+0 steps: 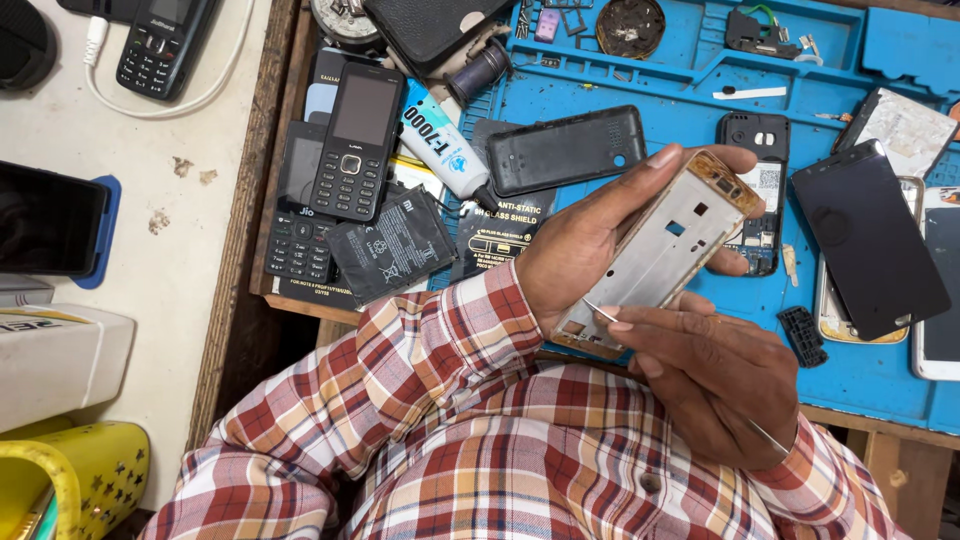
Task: The person uses a metal pick tool to scrape residue from the interior frame of a disassembled smartphone. They briefly handle a separate black smartphone screen assembly, then resume scraping the frame edges and corners.
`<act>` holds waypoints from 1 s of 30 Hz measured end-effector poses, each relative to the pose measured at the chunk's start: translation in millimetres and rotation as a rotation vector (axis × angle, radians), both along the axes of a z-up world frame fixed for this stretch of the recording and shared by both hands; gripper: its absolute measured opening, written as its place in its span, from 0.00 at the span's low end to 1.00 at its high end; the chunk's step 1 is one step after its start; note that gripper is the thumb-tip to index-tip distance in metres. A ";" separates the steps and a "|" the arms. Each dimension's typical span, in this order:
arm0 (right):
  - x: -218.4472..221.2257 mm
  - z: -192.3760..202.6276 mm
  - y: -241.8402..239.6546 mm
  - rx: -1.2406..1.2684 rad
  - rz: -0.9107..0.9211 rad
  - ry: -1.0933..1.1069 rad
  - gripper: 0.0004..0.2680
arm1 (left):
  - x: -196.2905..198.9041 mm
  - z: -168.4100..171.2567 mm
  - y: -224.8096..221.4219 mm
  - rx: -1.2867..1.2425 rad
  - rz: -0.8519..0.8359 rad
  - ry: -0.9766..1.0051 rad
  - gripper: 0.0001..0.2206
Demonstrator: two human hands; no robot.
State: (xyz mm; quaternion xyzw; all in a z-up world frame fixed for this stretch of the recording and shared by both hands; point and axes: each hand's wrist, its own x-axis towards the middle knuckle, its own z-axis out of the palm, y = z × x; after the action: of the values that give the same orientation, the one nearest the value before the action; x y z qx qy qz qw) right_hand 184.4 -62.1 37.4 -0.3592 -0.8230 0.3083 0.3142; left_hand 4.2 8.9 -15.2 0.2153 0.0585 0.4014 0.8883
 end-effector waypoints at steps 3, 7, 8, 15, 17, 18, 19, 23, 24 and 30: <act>-0.3 -0.6 -0.4 0.015 0.001 0.003 0.08 | 1.1 -1.7 -1.0 -0.017 -0.003 -0.025 0.25; 0.6 -1.3 -1.3 -0.006 0.003 0.003 0.08 | 0.9 -2.5 -0.4 -0.004 -0.004 -0.036 0.25; 0.2 -2.0 -1.2 -0.005 0.001 0.009 0.08 | 1.0 -2.2 -0.3 0.003 0.001 -0.027 0.25; 1.4 -2.8 0.1 0.003 -0.021 0.019 0.08 | 0.8 -1.9 -1.3 0.035 0.027 0.005 0.24; 2.4 -0.1 1.3 -0.032 -0.057 0.041 0.08 | 1.5 -1.3 -1.7 0.052 0.034 0.024 0.24; 2.7 0.9 2.2 -0.048 -0.075 0.052 0.08 | 2.2 -1.2 -1.7 0.060 0.038 0.035 0.24; 3.4 2.6 2.2 -0.030 -0.088 0.047 0.08 | 3.3 -1.0 -2.1 0.066 0.044 0.049 0.24; 5.8 8.6 3.9 -0.025 -0.176 0.085 0.08 | 4.7 -0.6 -5.7 0.105 0.030 0.077 0.23; 6.5 9.5 5.6 -0.038 -0.208 0.110 0.07 | 4.5 -0.4 -6.8 0.108 0.019 0.076 0.23; 15.8 15.8 18.4 -0.041 -0.363 0.162 0.09 | 3.3 1.8 -8.7 0.203 -0.017 0.130 0.22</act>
State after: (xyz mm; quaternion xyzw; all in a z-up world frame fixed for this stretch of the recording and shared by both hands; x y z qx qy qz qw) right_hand 200.2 -43.7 53.2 -0.4821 -0.7102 0.2914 0.4224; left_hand 7.5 0.2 -13.5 0.3304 0.0733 0.3827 0.8597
